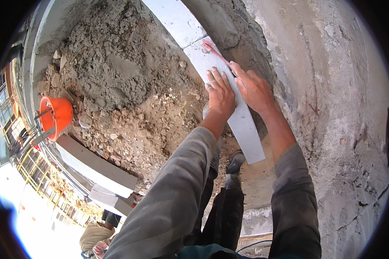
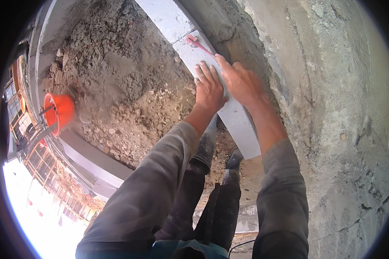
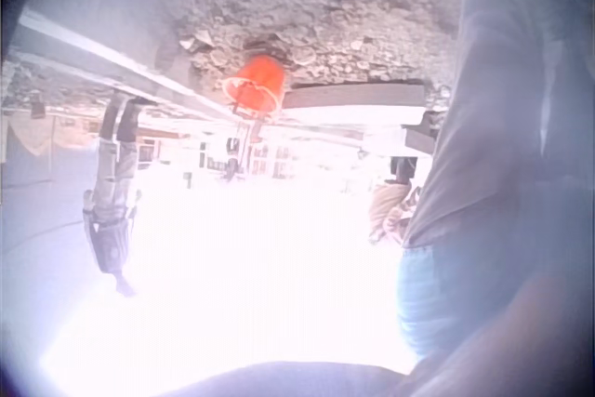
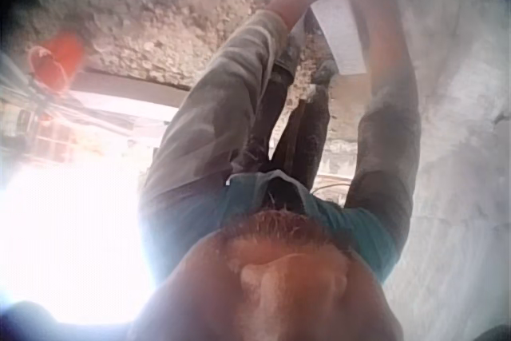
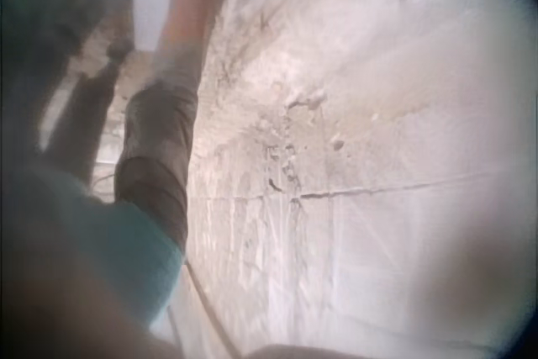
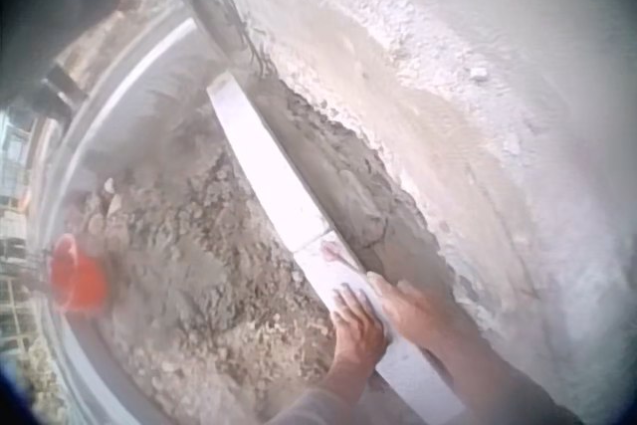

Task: The person scoops wet cement from a bucket using a trowel and spreads it onto the ground to prepare a base. They then place a long white concrete block onto the cement, adjust its position, and tap it into place with a hammer. The person continues to apply cement around the block to secure it.

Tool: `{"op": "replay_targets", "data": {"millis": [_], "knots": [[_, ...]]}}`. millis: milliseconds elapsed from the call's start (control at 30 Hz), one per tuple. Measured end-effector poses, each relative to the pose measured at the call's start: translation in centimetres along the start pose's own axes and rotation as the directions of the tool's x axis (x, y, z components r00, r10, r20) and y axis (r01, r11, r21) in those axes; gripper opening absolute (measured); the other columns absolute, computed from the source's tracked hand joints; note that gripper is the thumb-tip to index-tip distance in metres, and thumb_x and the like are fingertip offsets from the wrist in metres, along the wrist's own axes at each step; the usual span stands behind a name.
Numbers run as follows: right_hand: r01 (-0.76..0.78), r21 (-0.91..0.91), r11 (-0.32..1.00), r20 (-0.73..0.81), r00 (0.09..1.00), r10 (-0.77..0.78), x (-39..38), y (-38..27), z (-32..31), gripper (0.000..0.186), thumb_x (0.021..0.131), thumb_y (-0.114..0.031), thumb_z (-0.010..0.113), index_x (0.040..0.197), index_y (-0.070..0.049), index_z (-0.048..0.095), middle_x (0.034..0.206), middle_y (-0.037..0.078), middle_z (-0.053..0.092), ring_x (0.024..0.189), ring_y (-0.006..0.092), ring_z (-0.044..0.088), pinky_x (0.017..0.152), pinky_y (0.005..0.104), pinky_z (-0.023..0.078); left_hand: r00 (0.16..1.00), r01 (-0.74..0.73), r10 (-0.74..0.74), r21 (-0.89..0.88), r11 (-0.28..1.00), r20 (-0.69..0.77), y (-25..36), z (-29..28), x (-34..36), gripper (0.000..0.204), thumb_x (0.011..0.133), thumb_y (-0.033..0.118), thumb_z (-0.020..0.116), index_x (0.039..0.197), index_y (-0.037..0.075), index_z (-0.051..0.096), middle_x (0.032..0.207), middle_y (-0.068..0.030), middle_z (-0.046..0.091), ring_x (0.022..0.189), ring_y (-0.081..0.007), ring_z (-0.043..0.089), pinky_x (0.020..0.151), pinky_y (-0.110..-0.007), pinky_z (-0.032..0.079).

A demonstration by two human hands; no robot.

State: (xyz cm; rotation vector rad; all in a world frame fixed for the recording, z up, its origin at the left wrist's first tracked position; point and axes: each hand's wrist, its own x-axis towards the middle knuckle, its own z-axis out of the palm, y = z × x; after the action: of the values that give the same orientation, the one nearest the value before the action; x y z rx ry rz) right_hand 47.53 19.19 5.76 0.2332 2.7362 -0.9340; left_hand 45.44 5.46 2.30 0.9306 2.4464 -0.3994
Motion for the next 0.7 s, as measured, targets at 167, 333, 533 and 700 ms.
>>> {"op": "replay_targets", "data": {"millis": [167, 333, 533, 700], "knots": [[0.109, 0.322, 0.94, -0.236, 0.971, -0.032, -8.4, -5.5, -2.2, 0.051, 0.088, -0.011, 0.064, 0.135, -0.004, 0.047, 0.098, 0.022, 0.064, 0.081, 0.0384, 0.067, 0.07, 0.0436, 0.054, 0.996, 0.049, -0.04, -0.113, 0.992, 0.081, -1.3, 0.3, -0.9, 0.082, 0.087, 0.036, 0.061, 0.146, -0.01, 0.029, 0.152, -0.0356, 0.022, 0.14, -0.0522, 0.025, 0.109, -0.054, 0.036], [-0.298, 0.418, 0.858, -0.044, 0.937, 0.347, -23.1, -7.4, -2.7, 0.042, 0.081, -0.009, 0.067, 0.119, 0.002, 0.052, 0.094, 0.025, 0.065, 0.085, 0.042, 0.066, 0.073, 0.0461, 0.052, 0.981, 0.188, -0.19, -0.47, 0.862, 0.043, -8.9, -0.8, -8.2, 0.095, 0.08, 0.04, 0.075, 0.149, -0.001, 0.025, 0.151, -0.0271, 0.03, 0.141, -0.0389, 0.031, 0.112, -0.048, 0.034], [-0.546, 0.352, 0.76, 0.147, 0.834, 0.531, -40.9, -10.6, -5.0, 0.028, 0.078, -0.007, 0.064, 0.103, 0.0, 0.055, 0.077, 0.019, 0.06, 0.068, 0.0313, 0.063, 0.066, 0.0405, 0.049, 0.787, 0.612, -0.53, -0.502, 0.611, 0.316, -20.7, -1.0, -35.7, 0.077, 0.085, 0.034, 0.069, 0.143, -0.003, 0.035, 0.136, -0.0269, 0.05, 0.122, -0.0393, 0.052, 0.1, -0.044, 0.045], [-0.516, 0.265, 0.815, 0.211, 0.855, 0.473, -50.6, -11.8, -8.5, 0.023, 0.076, -0.01, 0.065, 0.094, 0.001, 0.056, 0.077, 0.015, 0.06, 0.07, 0.027, 0.062, 0.067, 0.0392, 0.049, 0.488, 0.788, -0.833, -0.542, 0.291, 0.262, -21.0, 2.8, -59.0, 0.036, 0.085, 0.026, 0.066, 0.112, 0.002, 0.064, 0.094, -0.0243, 0.068, 0.09, -0.041, 0.066, 0.082, -0.048, 0.053]]}}
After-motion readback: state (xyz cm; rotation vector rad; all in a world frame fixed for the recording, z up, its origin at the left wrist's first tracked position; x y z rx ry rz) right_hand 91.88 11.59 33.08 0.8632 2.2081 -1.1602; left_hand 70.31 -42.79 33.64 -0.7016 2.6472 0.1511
